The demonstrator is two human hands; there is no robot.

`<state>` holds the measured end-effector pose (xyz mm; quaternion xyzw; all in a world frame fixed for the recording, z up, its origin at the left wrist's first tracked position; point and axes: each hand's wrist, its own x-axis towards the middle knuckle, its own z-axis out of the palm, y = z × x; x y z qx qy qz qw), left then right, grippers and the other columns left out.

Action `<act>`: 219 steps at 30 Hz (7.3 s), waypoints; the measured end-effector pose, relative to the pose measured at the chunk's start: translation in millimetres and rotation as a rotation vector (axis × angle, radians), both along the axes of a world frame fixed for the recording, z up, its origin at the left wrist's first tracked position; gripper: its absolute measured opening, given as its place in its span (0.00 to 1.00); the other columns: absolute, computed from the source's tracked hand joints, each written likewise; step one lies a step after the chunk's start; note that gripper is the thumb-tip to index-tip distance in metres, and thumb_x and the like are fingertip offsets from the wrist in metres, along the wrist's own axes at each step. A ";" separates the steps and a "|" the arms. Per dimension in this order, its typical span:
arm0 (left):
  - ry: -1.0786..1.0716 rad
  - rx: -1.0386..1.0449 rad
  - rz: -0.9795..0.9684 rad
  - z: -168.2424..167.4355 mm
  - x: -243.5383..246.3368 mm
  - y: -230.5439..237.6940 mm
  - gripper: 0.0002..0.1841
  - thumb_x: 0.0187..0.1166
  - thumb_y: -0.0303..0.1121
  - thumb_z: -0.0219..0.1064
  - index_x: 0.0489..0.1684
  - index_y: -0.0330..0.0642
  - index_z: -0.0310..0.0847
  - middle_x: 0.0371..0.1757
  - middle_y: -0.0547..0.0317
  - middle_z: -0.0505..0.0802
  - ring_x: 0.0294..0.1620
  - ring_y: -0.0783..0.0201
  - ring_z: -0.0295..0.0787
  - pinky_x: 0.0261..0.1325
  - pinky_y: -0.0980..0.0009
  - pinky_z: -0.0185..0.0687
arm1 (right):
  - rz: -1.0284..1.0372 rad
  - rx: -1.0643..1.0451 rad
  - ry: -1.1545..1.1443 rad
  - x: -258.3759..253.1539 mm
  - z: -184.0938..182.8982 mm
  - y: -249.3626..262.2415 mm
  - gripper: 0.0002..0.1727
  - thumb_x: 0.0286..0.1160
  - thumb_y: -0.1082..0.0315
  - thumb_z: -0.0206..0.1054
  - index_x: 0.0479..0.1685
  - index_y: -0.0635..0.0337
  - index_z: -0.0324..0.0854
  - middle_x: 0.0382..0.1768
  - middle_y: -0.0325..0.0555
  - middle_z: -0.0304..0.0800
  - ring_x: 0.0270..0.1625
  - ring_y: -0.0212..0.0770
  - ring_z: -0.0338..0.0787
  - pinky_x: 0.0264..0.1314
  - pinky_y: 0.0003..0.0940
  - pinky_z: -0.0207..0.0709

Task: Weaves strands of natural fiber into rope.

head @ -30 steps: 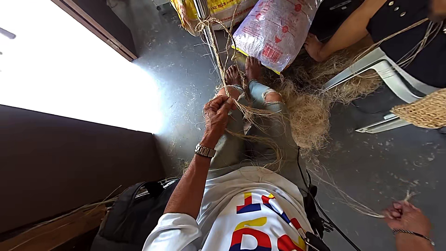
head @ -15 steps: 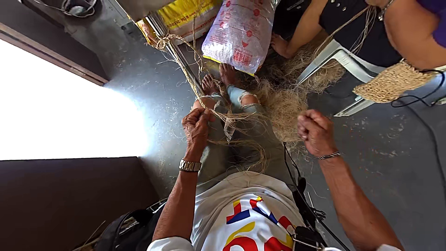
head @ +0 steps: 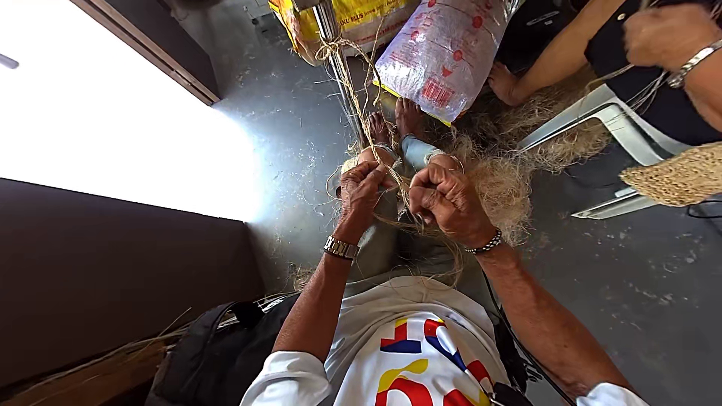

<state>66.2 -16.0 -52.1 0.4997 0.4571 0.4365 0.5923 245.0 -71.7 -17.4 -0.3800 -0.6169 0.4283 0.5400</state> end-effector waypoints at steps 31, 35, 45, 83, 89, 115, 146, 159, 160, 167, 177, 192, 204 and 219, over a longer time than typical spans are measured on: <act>0.062 0.107 0.002 -8.0 -1.8 -0.1 0.10 0.89 0.35 0.60 0.38 0.46 0.86 0.19 0.61 0.83 0.09 0.72 0.64 0.10 0.80 0.55 | -0.122 -0.716 0.042 -12.6 3.9 31.8 0.12 0.94 0.66 0.49 0.46 0.63 0.74 0.32 0.52 0.92 0.24 0.40 0.93 0.27 0.30 0.88; 0.064 0.076 0.019 -7.3 -2.3 -0.8 0.09 0.88 0.36 0.62 0.41 0.46 0.87 0.21 0.60 0.87 0.08 0.74 0.64 0.09 0.81 0.55 | -0.272 -0.515 -0.255 -7.8 -12.9 27.7 0.11 0.90 0.66 0.54 0.40 0.61 0.76 0.28 0.47 0.83 0.23 0.38 0.81 0.25 0.34 0.75; 0.145 0.179 0.063 -11.5 2.6 -1.2 0.09 0.87 0.37 0.65 0.46 0.45 0.89 0.30 0.60 0.89 0.19 0.71 0.77 0.21 0.76 0.72 | -0.170 -0.815 0.141 -16.0 2.5 45.3 0.11 0.93 0.64 0.51 0.47 0.61 0.74 0.30 0.51 0.88 0.28 0.45 0.93 0.30 0.39 0.89; -0.192 -0.128 -0.145 -10.2 -18.5 24.5 0.09 0.84 0.26 0.59 0.36 0.44 0.84 0.24 0.66 0.88 0.08 0.81 0.61 0.09 0.86 0.54 | -0.098 -0.663 0.268 156.6 -35.9 -22.9 0.09 0.87 0.61 0.55 0.38 0.42 0.78 0.11 0.24 0.59 0.11 0.22 0.60 0.15 0.19 0.61; -0.142 -0.086 -0.153 -7.3 -20.5 17.8 0.08 0.86 0.29 0.59 0.37 0.45 0.84 0.23 0.62 0.87 0.05 0.79 0.57 0.07 0.85 0.50 | -0.657 -0.865 -0.180 226.9 -67.2 -93.0 0.09 0.90 0.67 0.51 0.43 0.56 0.76 0.21 0.35 0.80 0.20 0.30 0.81 0.25 0.26 0.82; -0.040 -0.007 -0.115 -7.9 -14.5 12.6 0.07 0.86 0.29 0.62 0.39 0.44 0.85 0.24 0.60 0.88 0.08 0.76 0.67 0.08 0.83 0.57 | -0.176 -0.055 -0.626 -5.5 -13.2 67.6 0.06 0.88 0.67 0.57 0.44 0.58 0.75 0.23 0.45 0.81 0.19 0.40 0.82 0.19 0.36 0.75; -0.417 -0.289 -0.021 -3.8 3.2 7.7 0.08 0.87 0.28 0.59 0.43 0.44 0.86 0.23 0.62 0.84 0.09 0.79 0.62 0.09 0.85 0.58 | -0.510 0.128 -0.384 -17.5 -27.0 30.4 0.10 0.92 0.68 0.52 0.48 0.66 0.74 0.51 0.52 0.93 0.55 0.37 0.93 0.56 0.34 0.87; 0.102 0.082 -0.096 1.0 -20.8 9.2 0.07 0.82 0.26 0.64 0.33 0.44 0.83 0.18 0.62 0.79 0.10 0.73 0.65 0.12 0.81 0.59 | -0.185 -0.180 0.023 -29.9 -56.1 65.7 0.06 0.83 0.71 0.59 0.38 0.58 0.78 0.15 0.36 0.69 0.11 0.26 0.64 0.11 0.19 0.61; 0.120 0.088 -0.099 0.8 -23.4 9.6 0.07 0.83 0.27 0.64 0.33 0.43 0.83 0.18 0.61 0.79 0.10 0.72 0.65 0.12 0.81 0.58 | -0.167 -0.198 0.058 -29.4 -57.1 64.0 0.06 0.83 0.70 0.59 0.38 0.57 0.77 0.14 0.38 0.68 0.09 0.27 0.62 0.09 0.19 0.59; 0.119 0.085 -0.074 -5.5 -19.3 11.7 0.08 0.82 0.28 0.64 0.31 0.43 0.84 0.18 0.61 0.80 0.11 0.72 0.67 0.12 0.80 0.59 | -0.081 -0.332 0.190 -26.5 -60.2 63.6 0.03 0.82 0.70 0.60 0.40 0.55 0.78 0.10 0.38 0.64 0.06 0.26 0.57 0.07 0.19 0.54; 0.205 0.163 -0.139 3.4 -31.3 20.0 0.10 0.81 0.25 0.62 0.28 0.40 0.83 0.16 0.59 0.79 0.10 0.71 0.65 0.12 0.79 0.57 | -0.124 -0.291 0.128 -27.0 -56.0 73.6 0.04 0.81 0.72 0.61 0.39 0.56 0.79 0.12 0.35 0.67 0.09 0.26 0.62 0.09 0.19 0.58; 0.362 0.313 -0.019 -8.1 -11.3 17.1 0.08 0.79 0.25 0.64 0.29 0.42 0.85 0.20 0.62 0.84 0.15 0.71 0.73 0.17 0.76 0.68 | 0.024 -0.268 0.134 -12.3 -60.4 70.7 0.03 0.72 0.77 0.69 0.39 0.65 0.87 0.14 0.40 0.77 0.07 0.26 0.62 0.06 0.20 0.58; 0.620 0.489 0.171 -6.7 -9.1 7.1 0.05 0.75 0.28 0.71 0.29 0.42 0.89 0.29 0.61 0.83 0.28 0.70 0.77 0.30 0.75 0.73 | -0.117 -0.072 -0.205 -11.6 -57.2 66.3 0.04 0.73 0.76 0.66 0.32 0.62 0.83 0.16 0.39 0.75 0.13 0.27 0.67 0.14 0.19 0.61; 0.736 0.610 -0.067 -27.3 12.9 -73.5 0.13 0.82 0.32 0.59 0.30 0.41 0.88 0.27 0.56 0.88 0.30 0.59 0.88 0.31 0.62 0.83 | 0.034 -0.451 0.111 -18.7 -51.5 59.7 0.07 0.88 0.69 0.57 0.46 0.58 0.80 0.22 0.47 0.88 0.09 0.27 0.68 0.08 0.18 0.55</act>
